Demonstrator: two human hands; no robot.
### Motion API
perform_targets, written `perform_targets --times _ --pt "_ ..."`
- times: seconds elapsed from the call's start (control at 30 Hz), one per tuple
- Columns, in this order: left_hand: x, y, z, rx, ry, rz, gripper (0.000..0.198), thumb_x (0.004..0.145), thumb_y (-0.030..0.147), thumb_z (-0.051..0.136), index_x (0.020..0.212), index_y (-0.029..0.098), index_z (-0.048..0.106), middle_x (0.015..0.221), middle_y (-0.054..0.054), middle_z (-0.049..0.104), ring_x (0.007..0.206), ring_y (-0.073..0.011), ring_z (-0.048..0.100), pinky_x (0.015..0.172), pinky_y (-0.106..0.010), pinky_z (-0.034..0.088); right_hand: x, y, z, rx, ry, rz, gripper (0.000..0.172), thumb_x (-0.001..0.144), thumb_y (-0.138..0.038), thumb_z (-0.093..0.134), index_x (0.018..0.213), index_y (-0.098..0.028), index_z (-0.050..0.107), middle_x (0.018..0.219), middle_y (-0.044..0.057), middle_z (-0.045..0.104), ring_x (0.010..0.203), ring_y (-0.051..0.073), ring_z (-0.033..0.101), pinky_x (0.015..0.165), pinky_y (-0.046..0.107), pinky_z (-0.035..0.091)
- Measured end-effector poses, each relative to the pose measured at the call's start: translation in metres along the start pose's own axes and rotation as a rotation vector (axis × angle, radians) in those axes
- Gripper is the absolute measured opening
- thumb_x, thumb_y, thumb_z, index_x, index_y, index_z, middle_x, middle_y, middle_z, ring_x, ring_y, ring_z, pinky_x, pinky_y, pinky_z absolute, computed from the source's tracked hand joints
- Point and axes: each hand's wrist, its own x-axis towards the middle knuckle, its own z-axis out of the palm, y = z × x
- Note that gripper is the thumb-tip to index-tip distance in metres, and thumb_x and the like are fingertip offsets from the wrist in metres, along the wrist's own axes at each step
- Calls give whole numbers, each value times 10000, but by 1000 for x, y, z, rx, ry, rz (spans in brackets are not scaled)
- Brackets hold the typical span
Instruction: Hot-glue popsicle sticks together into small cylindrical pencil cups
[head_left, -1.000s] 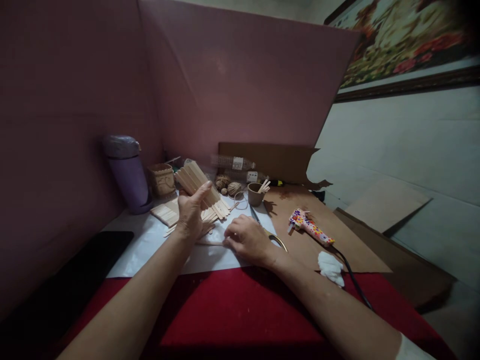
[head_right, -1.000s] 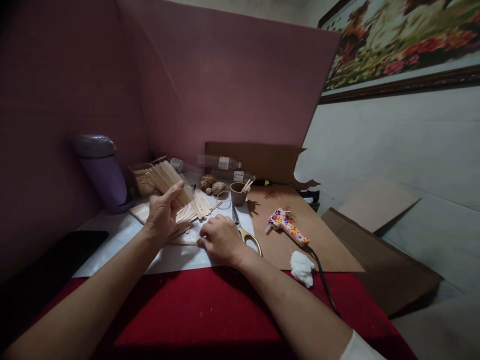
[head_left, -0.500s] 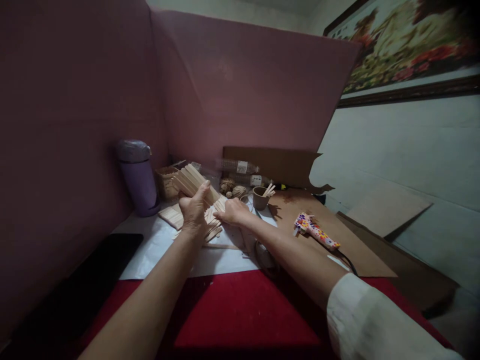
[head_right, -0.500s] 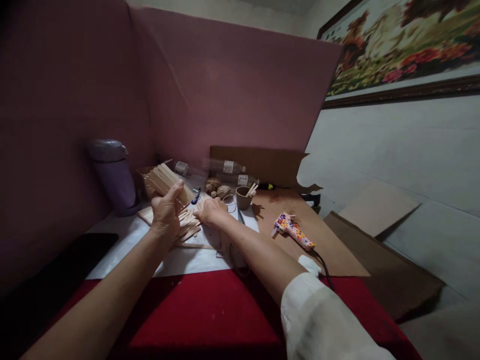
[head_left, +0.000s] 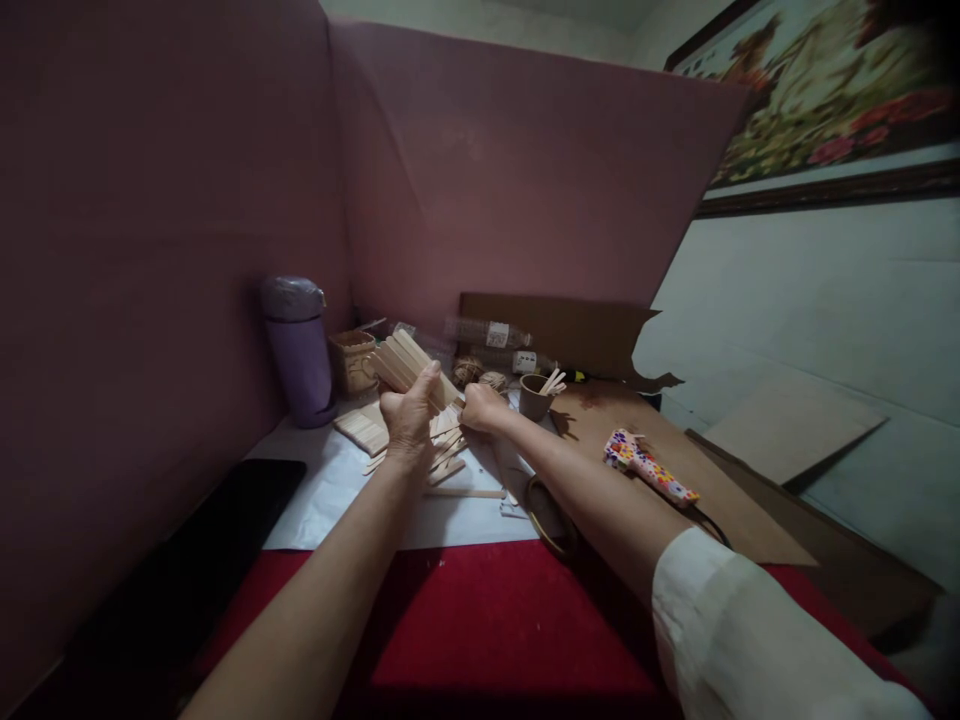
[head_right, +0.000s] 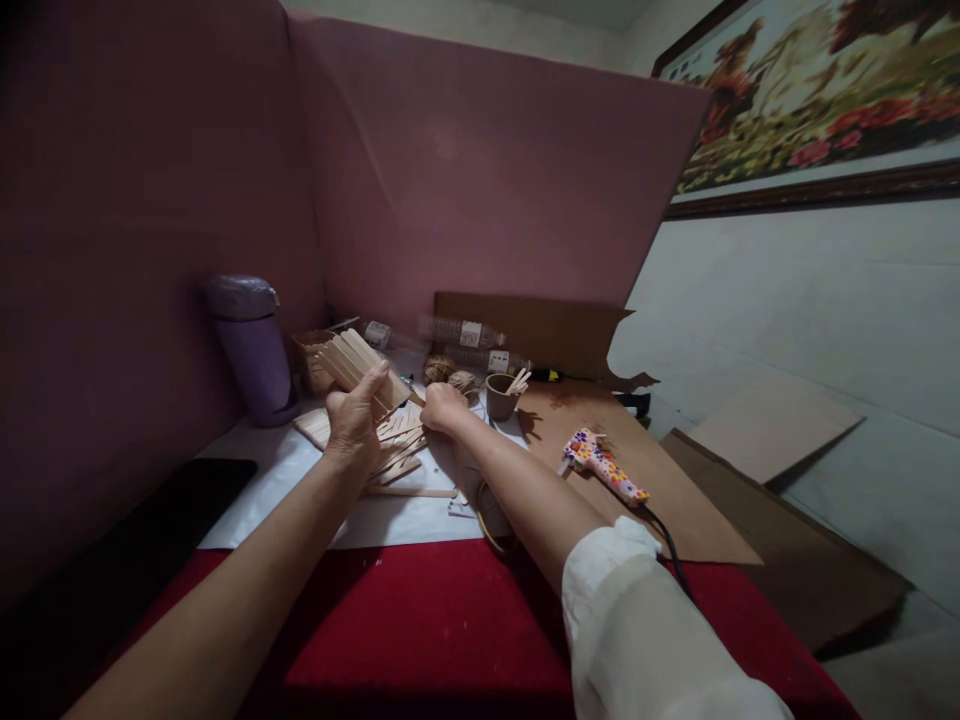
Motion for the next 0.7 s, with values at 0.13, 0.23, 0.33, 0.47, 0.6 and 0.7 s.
perform_targets --times 0.13,0.23,0.33,0.47,0.6,0.7 --pt "-1 0 0 22 -2 -33 538 516 303 860 970 155 612 860 -16 649 696 -135 615 631 -265 497 -5 0 -1 -32 6 -36 394 829 -219 639 1195 -79 673 1225 231 674 1146 301 651 851 292 519" --pt "0 0 0 26 10 -44 512 530 293 852 962 148 619 857 -21 650 700 -140 621 632 -267 500 -6 0 -6 -57 -12 -50 435 810 -243 669 1204 -57 663 1235 247 664 1147 314 649 860 315 529" --pt "1 -2 0 10 20 -36 500 533 278 853 958 143 625 872 -29 659 719 -141 629 657 -266 508 -8 2 -11 -85 -43 -75 450 781 -237 699 1194 -60 669 1229 243 670 1130 316 658 866 331 536" --pt "3 -4 -1 45 16 -28 533 538 317 856 986 146 624 878 -29 659 711 -148 631 639 -274 507 -11 6 -12 -108 -61 -130 419 754 -197 712 1159 -89 697 1225 225 680 1154 312 644 908 331 519" --pt "4 -3 -1 46 17 -7 532 528 311 861 972 142 623 857 -21 656 693 -137 622 626 -263 502 -12 14 -18 -81 -54 -141 387 726 -153 707 1109 -92 716 1198 214 694 1148 311 642 893 313 513" --pt "4 -1 0 14 28 -4 519 522 303 866 951 145 621 871 -24 660 717 -138 630 651 -262 512 -12 20 -32 -24 -43 -113 364 700 -125 699 1061 -84 720 1149 211 707 1110 312 654 833 294 518"
